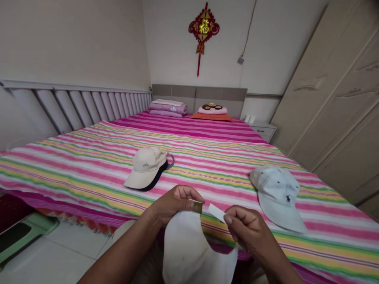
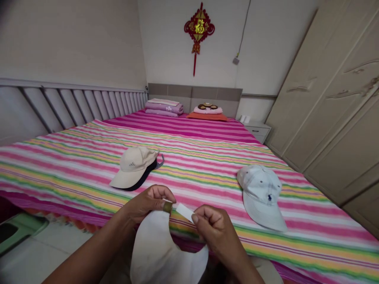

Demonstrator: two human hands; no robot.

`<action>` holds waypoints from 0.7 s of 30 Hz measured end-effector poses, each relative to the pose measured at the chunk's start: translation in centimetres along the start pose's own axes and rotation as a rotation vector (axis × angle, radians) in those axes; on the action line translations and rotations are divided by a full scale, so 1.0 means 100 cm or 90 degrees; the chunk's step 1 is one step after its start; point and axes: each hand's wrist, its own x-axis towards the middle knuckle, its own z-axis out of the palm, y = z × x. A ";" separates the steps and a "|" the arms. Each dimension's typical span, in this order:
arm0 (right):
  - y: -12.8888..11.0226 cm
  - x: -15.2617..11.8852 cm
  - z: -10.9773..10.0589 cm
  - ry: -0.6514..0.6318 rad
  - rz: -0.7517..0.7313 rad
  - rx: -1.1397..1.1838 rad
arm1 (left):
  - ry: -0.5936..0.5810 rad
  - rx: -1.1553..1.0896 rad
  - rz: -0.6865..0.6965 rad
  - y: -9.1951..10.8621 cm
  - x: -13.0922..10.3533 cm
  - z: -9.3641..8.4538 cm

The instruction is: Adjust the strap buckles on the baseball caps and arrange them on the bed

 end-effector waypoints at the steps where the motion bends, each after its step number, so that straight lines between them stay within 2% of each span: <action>1: -0.001 0.000 0.001 0.003 -0.005 -0.003 | -0.005 -0.012 0.012 -0.001 0.000 0.000; 6: -0.002 0.003 0.004 0.000 -0.015 -0.012 | -0.032 -0.032 0.055 -0.005 0.001 0.002; 21: 0.002 0.003 0.008 -0.023 0.017 0.018 | -0.023 -0.028 0.034 -0.008 -0.001 0.000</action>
